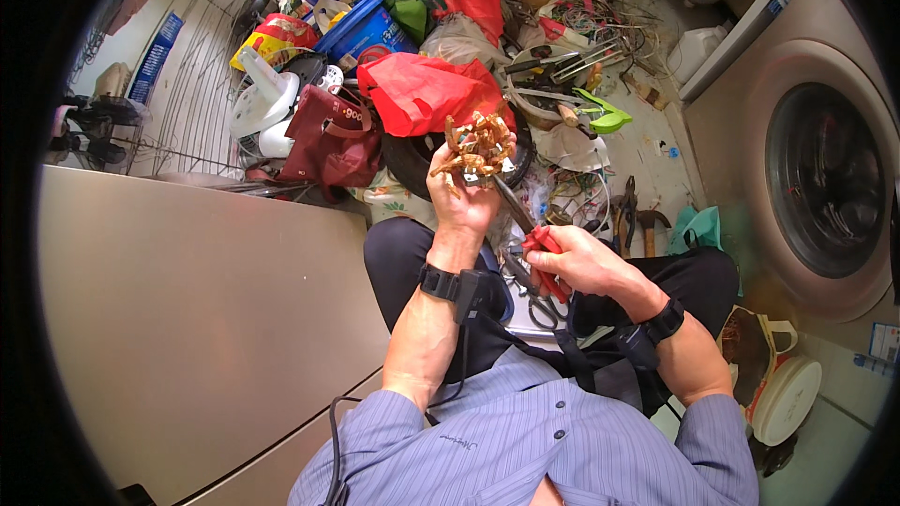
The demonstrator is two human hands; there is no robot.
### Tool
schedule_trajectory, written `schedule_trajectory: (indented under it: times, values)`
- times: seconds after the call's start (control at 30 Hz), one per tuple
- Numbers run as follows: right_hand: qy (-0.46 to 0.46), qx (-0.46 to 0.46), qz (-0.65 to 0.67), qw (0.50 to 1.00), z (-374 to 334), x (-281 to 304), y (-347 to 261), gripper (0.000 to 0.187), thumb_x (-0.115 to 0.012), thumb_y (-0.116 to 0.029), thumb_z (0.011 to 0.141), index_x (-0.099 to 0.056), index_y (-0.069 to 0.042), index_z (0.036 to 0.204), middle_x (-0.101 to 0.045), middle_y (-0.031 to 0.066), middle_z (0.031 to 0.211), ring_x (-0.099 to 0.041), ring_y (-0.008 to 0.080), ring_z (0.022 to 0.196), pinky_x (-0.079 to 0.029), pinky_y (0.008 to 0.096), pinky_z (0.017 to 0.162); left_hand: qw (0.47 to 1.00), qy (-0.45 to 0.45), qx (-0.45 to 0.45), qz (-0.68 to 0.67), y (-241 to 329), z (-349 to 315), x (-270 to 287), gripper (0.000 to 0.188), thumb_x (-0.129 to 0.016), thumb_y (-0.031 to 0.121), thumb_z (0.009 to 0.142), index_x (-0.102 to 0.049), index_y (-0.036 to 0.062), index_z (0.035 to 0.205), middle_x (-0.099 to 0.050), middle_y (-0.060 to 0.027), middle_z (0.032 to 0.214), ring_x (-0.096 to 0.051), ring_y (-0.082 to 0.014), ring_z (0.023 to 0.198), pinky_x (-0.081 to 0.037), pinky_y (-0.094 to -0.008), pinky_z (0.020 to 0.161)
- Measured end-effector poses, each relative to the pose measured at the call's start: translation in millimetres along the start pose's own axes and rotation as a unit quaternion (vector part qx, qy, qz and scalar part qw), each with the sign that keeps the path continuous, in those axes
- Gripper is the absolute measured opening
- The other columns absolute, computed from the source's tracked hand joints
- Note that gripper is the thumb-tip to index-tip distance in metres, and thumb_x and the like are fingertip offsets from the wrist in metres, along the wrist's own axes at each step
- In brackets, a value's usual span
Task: The person uses pliers, a hammer, and wire cutters to strip copper wiring and remove metal components from a small motor assembly.
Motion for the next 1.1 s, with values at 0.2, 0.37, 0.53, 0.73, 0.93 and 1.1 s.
schedule_trajectory:
  times: [0.2, 0.37, 0.53, 0.73, 0.93, 1.1]
  values:
    - [-0.014, -0.006, 0.027, 1.0, -2.8, 7.1, -6.0, 0.018, -0.057, -0.017, 0.096, -0.061, -0.001, 0.088, -0.066, 0.0045, 0.07, -0.063, 0.0121, 0.057, -0.048, 0.0283, 0.048, 0.998, 0.037, 0.039, -0.02, 3.1, -0.6, 0.0, 0.041, -0.052, 0.044, 0.098, -0.068, 0.0099, 0.114, -0.073, -0.0103, 0.106, -0.07, -0.0304, 0.097, -0.055, -0.0511, 0.082]
    - [-0.033, -0.025, 0.012, 0.999, -8.6, 7.3, -14.4, 0.018, -0.056, -0.016, 0.097, -0.061, -0.001, 0.089, -0.066, 0.0052, 0.07, -0.061, 0.012, 0.053, -0.046, 0.0279, 0.046, 0.998, 0.047, 0.024, -0.015, 2.5, -0.3, 1.2, 0.044, -0.054, 0.046, 0.097, -0.068, 0.007, 0.112, -0.072, -0.013, 0.104, -0.069, -0.0309, 0.093, -0.055, -0.0486, 0.08]
    - [-0.063, -0.048, 0.045, 0.996, -13.4, 5.9, -12.6, 0.018, -0.056, -0.016, 0.098, -0.06, -0.001, 0.09, -0.066, 0.0063, 0.071, -0.062, 0.0124, 0.054, -0.042, 0.0256, 0.041, 0.992, 0.1, 0.012, 0.072, 2.0, 0.2, 10.0, 0.056, -0.052, 0.054, 0.096, -0.068, 0.0032, 0.112, -0.072, -0.0166, 0.099, -0.068, -0.0329, 0.083, -0.053, -0.0439, 0.071]
    - [-0.097, -0.048, 0.154, 0.982, -5.1, 2.9, 0.5, 0.017, -0.056, -0.018, 0.1, -0.059, -0.003, 0.092, -0.065, 0.007, 0.073, -0.065, 0.0147, 0.055, -0.039, 0.0231, 0.039, 0.998, 0.004, 0.047, 0.05, 2.4, 0.5, 6.3, 0.041, -0.053, 0.04, 0.096, -0.067, 0.0056, 0.114, -0.072, -0.0146, 0.104, -0.069, -0.0366, 0.09, -0.056, -0.0487, 0.072]
    - [-0.103, -0.04, 0.243, 0.964, 1.8, -1.4, -7.1, 0.018, -0.058, -0.018, 0.1, -0.059, -0.002, 0.091, -0.065, 0.0074, 0.073, -0.065, 0.0166, 0.054, -0.043, 0.0244, 0.04, 0.999, 0.004, 0.042, 0.027, 3.0, 9.4, 1.5, 0.047, -0.051, 0.046, 0.098, -0.066, 0.0056, 0.115, -0.071, -0.0141, 0.102, -0.067, -0.0347, 0.084, -0.052, -0.0453, 0.066]
    - [0.102, 0.059, -0.048, 0.992, 15.7, -19.2, -5.8, 0.02, -0.061, -0.018, 0.093, -0.06, 0.002, 0.089, -0.064, 0.0098, 0.065, -0.065, 0.0171, 0.055, -0.051, 0.0343, 0.049, 0.998, 0.036, 0.012, -0.055, 5.3, 10.3, 6.5, 0.043, -0.048, 0.044, 0.099, -0.066, 0.007, 0.114, -0.072, -0.0115, 0.102, -0.068, -0.0309, 0.085, -0.055, -0.0448, 0.068]
Point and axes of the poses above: each hand's wrist, its own z-axis towards the middle knuckle, its own x-axis out of the back of the hand, y = z × x, the point moved 4 cm from there along z, towards the middle knuckle
